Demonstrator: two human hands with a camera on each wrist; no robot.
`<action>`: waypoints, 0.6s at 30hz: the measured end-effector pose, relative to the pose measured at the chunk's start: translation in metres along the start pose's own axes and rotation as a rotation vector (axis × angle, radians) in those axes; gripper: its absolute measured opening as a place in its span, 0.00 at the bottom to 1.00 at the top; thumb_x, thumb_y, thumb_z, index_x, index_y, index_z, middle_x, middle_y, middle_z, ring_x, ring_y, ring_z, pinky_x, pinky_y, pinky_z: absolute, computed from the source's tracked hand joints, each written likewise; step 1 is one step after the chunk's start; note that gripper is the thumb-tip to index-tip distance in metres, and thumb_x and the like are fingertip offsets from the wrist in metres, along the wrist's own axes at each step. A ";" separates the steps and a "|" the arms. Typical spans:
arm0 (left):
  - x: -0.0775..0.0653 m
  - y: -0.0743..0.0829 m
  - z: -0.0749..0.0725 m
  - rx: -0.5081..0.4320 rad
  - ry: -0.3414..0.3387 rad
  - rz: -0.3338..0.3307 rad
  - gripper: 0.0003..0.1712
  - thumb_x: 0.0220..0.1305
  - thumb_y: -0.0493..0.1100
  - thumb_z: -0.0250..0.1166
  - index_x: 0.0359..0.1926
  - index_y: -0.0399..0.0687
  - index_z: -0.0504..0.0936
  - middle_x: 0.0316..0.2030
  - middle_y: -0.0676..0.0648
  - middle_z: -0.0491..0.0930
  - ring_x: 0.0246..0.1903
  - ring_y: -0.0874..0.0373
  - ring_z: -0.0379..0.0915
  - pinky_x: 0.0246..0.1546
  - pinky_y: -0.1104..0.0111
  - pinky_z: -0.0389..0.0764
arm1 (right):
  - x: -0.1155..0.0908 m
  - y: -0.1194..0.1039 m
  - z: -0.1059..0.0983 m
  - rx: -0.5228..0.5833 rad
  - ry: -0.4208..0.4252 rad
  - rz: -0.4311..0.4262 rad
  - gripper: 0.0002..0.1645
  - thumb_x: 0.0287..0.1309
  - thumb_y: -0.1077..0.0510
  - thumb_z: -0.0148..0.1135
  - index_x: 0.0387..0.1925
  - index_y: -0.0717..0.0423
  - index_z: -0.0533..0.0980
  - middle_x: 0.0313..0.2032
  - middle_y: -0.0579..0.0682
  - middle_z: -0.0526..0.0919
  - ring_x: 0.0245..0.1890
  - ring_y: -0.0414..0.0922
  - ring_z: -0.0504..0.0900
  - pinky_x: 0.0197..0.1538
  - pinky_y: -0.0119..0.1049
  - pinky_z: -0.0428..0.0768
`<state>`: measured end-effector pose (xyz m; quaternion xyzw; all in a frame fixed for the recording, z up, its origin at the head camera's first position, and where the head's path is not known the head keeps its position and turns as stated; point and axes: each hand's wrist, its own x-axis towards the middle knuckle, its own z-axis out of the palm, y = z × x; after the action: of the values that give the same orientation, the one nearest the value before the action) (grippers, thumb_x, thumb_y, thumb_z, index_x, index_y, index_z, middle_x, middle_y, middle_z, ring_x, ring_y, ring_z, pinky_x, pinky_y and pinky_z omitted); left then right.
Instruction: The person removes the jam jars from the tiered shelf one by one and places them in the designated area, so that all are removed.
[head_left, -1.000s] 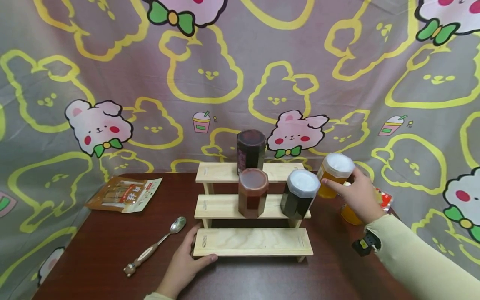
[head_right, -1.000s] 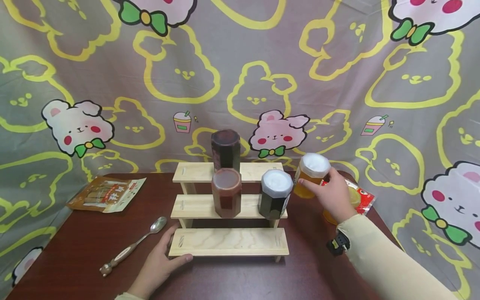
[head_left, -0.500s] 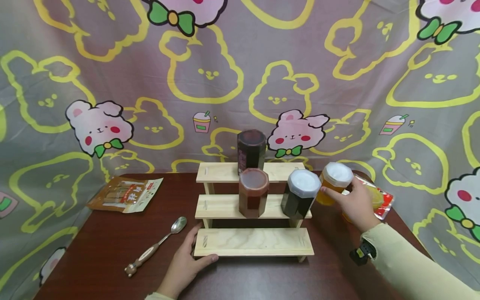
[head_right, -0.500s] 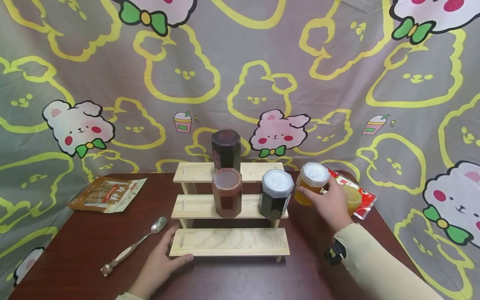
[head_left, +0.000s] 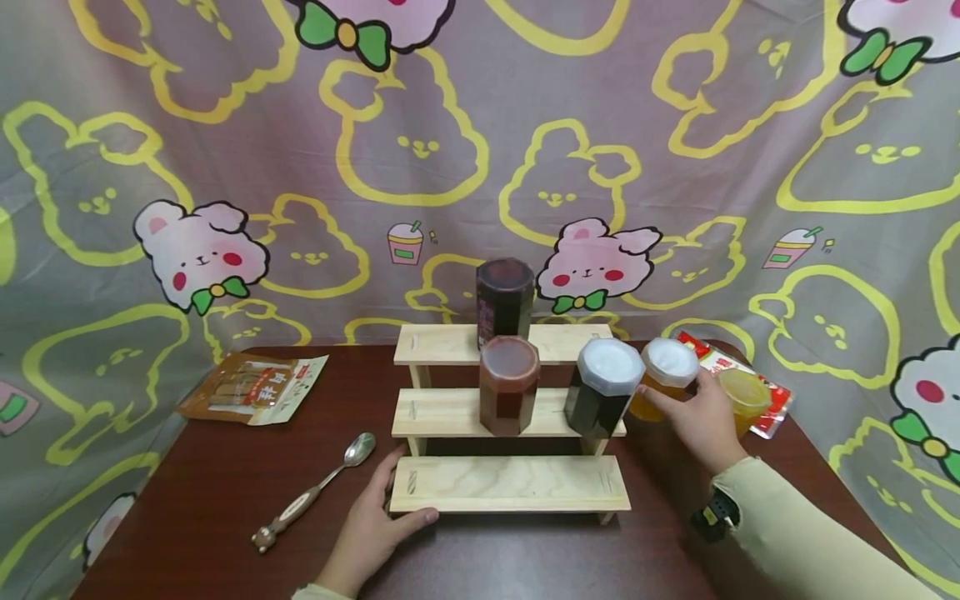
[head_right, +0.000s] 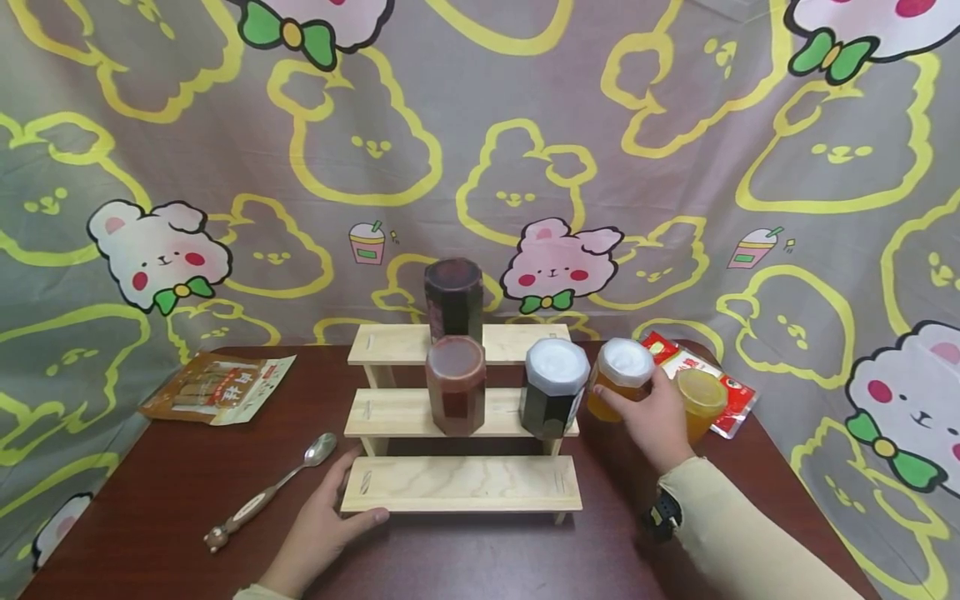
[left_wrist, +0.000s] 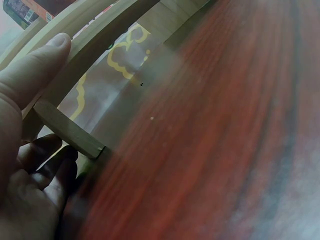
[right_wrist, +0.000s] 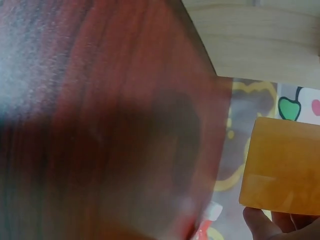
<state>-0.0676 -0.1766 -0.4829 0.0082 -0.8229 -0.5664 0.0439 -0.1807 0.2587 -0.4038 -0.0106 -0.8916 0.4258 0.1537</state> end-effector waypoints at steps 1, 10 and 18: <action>0.000 0.000 0.000 -0.002 -0.001 -0.001 0.59 0.41 0.45 0.85 0.74 0.52 0.63 0.50 0.49 0.82 0.43 0.63 0.77 0.47 0.69 0.75 | 0.000 0.001 0.001 0.005 0.002 0.003 0.45 0.56 0.46 0.74 0.66 0.66 0.67 0.58 0.64 0.76 0.56 0.59 0.75 0.55 0.45 0.75; 0.000 0.001 0.000 0.000 -0.003 0.008 0.59 0.41 0.46 0.85 0.74 0.51 0.63 0.49 0.48 0.82 0.42 0.63 0.77 0.46 0.69 0.76 | -0.003 0.012 0.009 0.005 0.005 0.057 0.46 0.56 0.43 0.74 0.64 0.68 0.67 0.57 0.67 0.76 0.55 0.60 0.75 0.57 0.55 0.73; 0.000 0.001 0.000 0.010 -0.001 0.010 0.59 0.41 0.46 0.85 0.74 0.51 0.63 0.49 0.49 0.83 0.43 0.63 0.77 0.47 0.68 0.75 | -0.005 0.017 0.015 0.010 0.008 0.078 0.46 0.56 0.43 0.74 0.64 0.69 0.66 0.57 0.68 0.76 0.55 0.62 0.75 0.58 0.56 0.72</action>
<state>-0.0675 -0.1761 -0.4821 0.0040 -0.8257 -0.5622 0.0464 -0.1824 0.2574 -0.4267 -0.0463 -0.8878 0.4357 0.1406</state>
